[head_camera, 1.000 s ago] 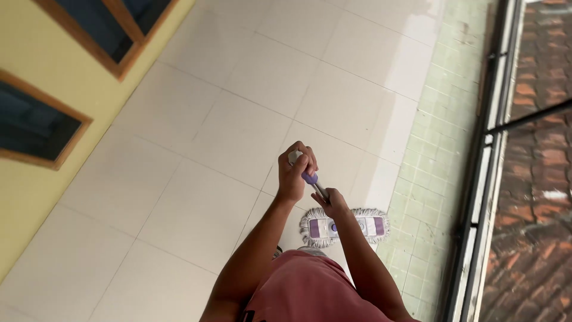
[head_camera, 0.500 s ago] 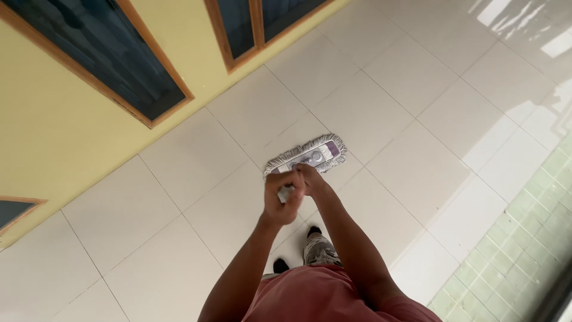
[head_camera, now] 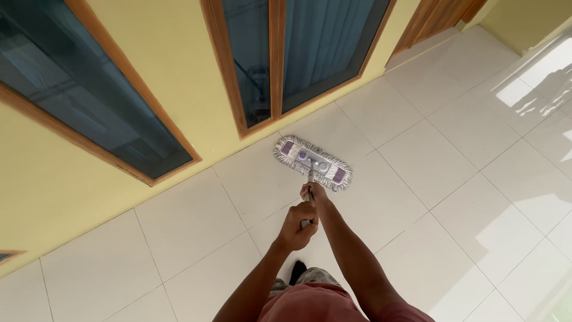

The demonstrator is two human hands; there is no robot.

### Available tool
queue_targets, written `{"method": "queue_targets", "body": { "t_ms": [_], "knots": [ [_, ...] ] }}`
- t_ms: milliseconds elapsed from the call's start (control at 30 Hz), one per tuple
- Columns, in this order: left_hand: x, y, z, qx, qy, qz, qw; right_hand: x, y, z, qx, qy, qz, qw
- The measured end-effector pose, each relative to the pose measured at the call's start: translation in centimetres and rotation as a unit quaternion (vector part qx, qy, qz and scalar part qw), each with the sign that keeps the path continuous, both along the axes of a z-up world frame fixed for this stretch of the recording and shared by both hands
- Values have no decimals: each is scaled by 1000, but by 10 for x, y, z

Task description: Mopping a balcony floor and then cleaning the mop under a faucet.

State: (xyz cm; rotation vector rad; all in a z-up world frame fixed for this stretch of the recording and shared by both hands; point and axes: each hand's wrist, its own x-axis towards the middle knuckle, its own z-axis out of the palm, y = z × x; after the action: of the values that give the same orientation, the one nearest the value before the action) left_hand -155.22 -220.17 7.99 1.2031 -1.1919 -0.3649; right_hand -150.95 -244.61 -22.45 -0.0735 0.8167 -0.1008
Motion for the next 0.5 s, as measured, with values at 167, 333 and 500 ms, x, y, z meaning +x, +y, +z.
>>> {"method": "queue_targets", "body": {
  "t_ms": [167, 333, 500],
  "knots": [
    [94, -104, -2, 23, -32, -77, 996, 69, -109, -15, -20, 27, -14, 999],
    [219, -222, 3, -12, -18, -173, 985, 166, -225, 3, -56, 34, -84, 994],
    [316, -361, -19, 17, 46, -202, 978, 227, -352, 38, -126, 132, -175, 967]
  ]
}}
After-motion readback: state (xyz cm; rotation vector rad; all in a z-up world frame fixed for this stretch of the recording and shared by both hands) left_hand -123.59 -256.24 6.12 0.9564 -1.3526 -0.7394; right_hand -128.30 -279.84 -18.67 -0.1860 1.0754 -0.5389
